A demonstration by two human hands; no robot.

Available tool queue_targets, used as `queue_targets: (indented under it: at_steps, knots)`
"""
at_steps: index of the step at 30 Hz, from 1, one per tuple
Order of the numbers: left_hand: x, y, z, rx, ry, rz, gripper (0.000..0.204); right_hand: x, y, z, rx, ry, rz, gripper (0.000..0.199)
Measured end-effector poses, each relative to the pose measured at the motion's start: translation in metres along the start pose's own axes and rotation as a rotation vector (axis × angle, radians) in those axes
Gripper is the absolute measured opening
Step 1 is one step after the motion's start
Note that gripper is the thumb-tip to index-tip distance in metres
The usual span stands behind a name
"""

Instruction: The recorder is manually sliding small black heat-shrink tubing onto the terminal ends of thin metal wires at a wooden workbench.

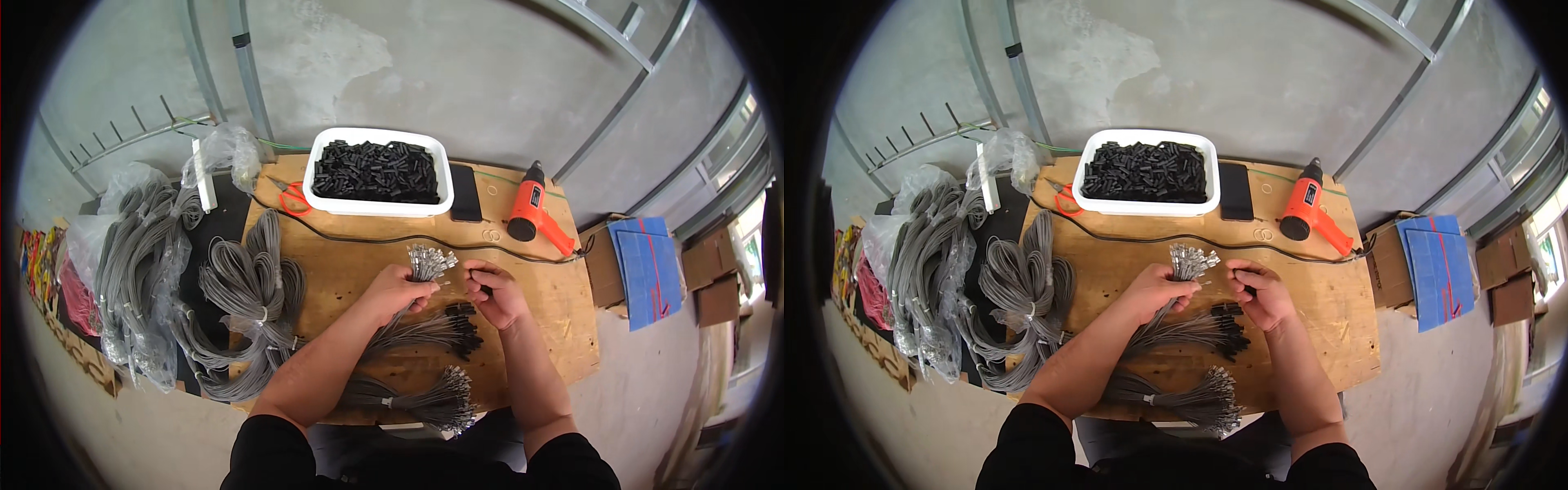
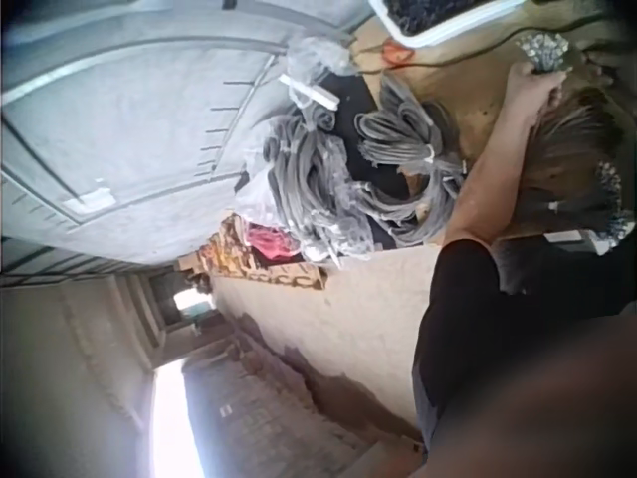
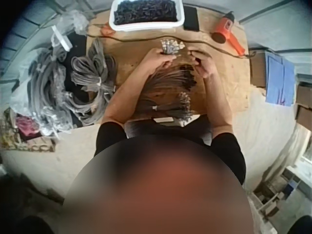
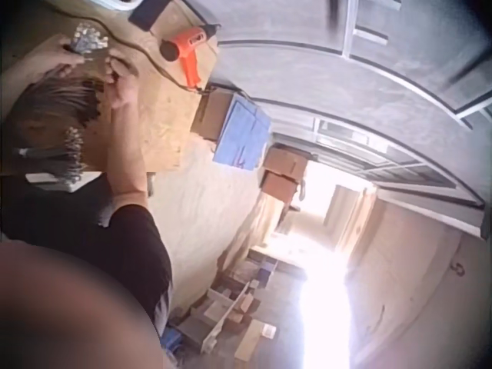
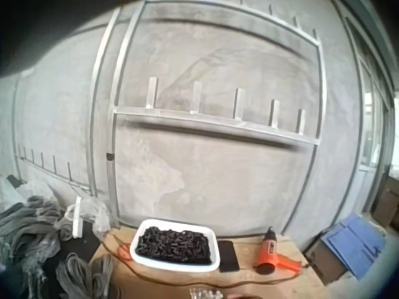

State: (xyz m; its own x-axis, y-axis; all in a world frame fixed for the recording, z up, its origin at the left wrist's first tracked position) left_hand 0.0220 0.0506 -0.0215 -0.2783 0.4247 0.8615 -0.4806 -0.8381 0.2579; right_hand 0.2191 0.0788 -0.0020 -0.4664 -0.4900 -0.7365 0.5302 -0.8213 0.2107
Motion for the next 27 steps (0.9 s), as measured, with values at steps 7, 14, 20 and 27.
queue_targets:
  at_steps: [7, 14, 20, 27]
  knots:
    - [0.002, 0.002, 0.000, 0.015, 0.004, 0.030, 0.017, 0.013, 0.003, 0.005, 0.034, 0.279, -0.027, 0.018]
    - [0.007, 0.006, 0.001, 0.026, 0.014, 0.009, 0.015, 0.006, 0.000, 0.000, 0.016, 0.294, -0.069, 0.013]
    - [0.005, 0.003, 0.001, 0.066, -0.025, 0.031, 0.015, 0.010, 0.002, 0.008, 0.010, 0.281, -0.019, 0.013]
    - [0.004, 0.005, 0.000, 0.124, -0.153, 0.082, 0.013, 0.015, 0.005, 0.013, 0.057, 0.294, -0.045, 0.010]
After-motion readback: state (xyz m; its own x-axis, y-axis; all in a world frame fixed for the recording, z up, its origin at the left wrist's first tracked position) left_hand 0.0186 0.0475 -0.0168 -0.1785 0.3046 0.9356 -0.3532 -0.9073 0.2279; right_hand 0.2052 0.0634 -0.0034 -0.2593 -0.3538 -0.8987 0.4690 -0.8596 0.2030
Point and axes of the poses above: each hand's wrist, its own y-axis away from the middle knuckle, its own z-axis out of the palm, x = y × z, the point moved 6 cm from there along -y, towards the middle knuckle, and after that the axes turned 10 degrees about -x, right-handed, at the moved point
